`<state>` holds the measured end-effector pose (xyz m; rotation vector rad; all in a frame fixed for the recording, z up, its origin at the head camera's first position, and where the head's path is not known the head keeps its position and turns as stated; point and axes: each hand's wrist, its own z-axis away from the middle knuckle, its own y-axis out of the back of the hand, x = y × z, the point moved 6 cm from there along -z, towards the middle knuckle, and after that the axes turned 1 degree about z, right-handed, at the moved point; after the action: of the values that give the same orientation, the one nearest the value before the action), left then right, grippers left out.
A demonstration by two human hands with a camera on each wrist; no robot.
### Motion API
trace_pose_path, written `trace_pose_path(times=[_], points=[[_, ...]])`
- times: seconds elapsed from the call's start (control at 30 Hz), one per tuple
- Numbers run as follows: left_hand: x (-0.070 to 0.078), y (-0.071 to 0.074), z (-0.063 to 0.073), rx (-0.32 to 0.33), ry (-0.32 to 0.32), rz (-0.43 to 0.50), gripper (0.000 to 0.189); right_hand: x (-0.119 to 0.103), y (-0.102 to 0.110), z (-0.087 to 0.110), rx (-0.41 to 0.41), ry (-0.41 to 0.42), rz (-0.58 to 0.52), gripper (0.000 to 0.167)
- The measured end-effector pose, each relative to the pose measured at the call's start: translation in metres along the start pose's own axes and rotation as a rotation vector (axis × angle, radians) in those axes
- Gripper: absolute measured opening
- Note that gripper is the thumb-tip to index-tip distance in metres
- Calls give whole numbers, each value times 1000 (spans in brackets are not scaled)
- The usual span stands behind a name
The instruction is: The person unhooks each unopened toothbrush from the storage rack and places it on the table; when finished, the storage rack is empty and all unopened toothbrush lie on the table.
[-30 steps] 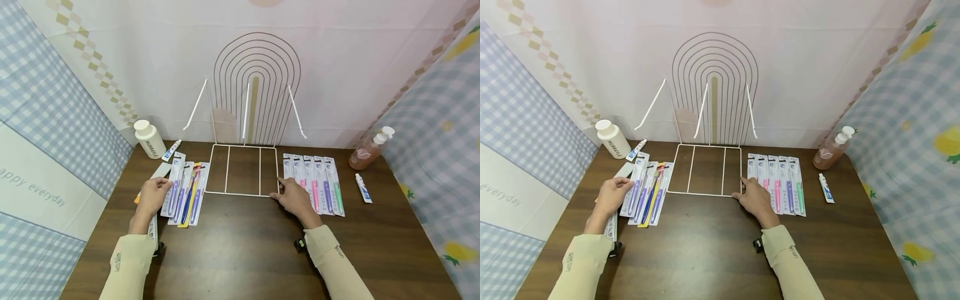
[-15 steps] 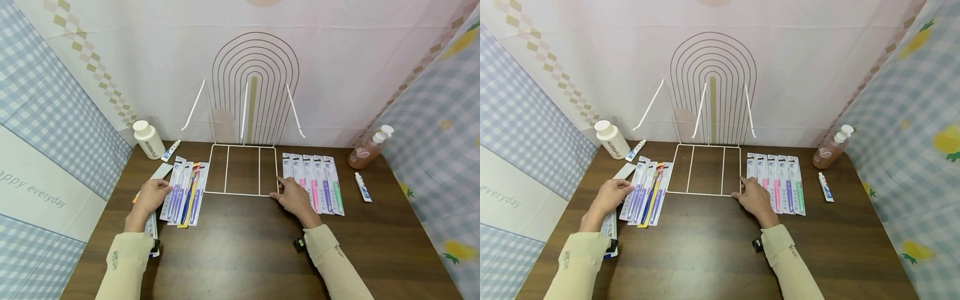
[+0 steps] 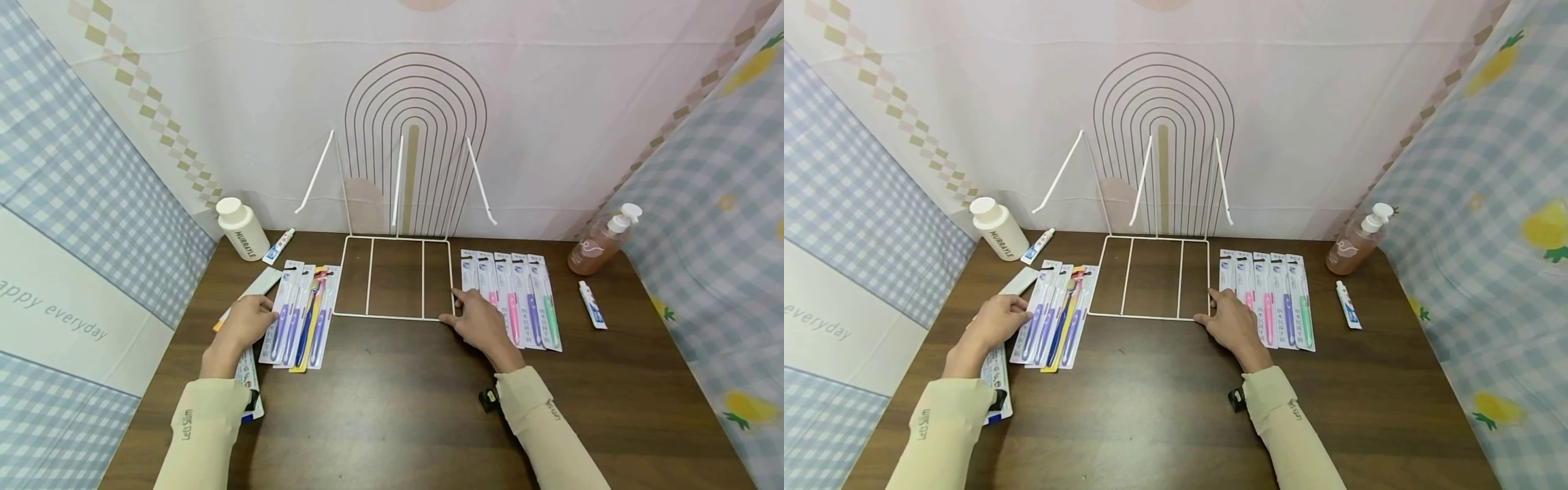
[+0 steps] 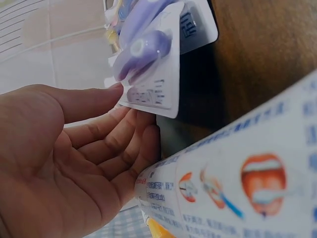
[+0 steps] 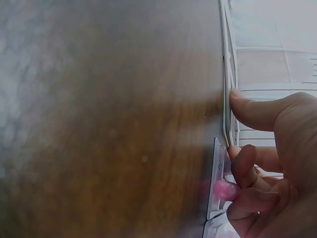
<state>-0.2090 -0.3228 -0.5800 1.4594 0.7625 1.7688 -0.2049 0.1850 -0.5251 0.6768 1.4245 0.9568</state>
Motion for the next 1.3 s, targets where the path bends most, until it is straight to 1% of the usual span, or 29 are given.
trace_pose_path(times=[0.17,0.23,0.4,0.47,0.5,0.6,0.67,0.73,0.83,0.87,0.93,1.0,1.07,1.1,1.2,1.3], points=[[3,1,1,6,-20,-35,27,3,-3,-2,12,16,0,80],[3,2,1,6,-28,-42,26,9,-8,-6,25,32,9,81],[3,2,1,6,-24,-60,25,8,-6,-6,17,35,0,81],[3,2,1,5,-16,-61,26,1,-1,-2,5,21,-15,80],[3,2,1,3,-12,-59,27,4,-4,-4,15,31,-11,81],[3,3,1,2,0,-51,29,0,-2,-1,10,30,-16,81],[4,3,2,1,6,-45,30,8,-10,-4,32,47,-5,83],[5,3,2,0,13,-41,30,6,-8,-3,23,36,-9,82],[5,2,2,2,12,-43,32,9,-10,-5,22,22,-10,81],[3,2,2,5,14,-44,32,5,-7,-3,9,7,-12,81],[0,1,0,8,13,-44,34,8,-9,-5,8,8,-13,82],[2,3,3,17,14,-40,36,7,-8,-4,3,5,-8,81],[9,7,8,35,28,-31,38,3,-6,-3,-4,16,0,81],[19,13,15,35,29,-18,39,1,-6,-2,-4,21,5,81],[53,30,39,52,31,25,46,-7,-2,1,-12,23,27,78],[85,47,60,67,4,51,53,-11,-3,2,-20,23,40,77]])
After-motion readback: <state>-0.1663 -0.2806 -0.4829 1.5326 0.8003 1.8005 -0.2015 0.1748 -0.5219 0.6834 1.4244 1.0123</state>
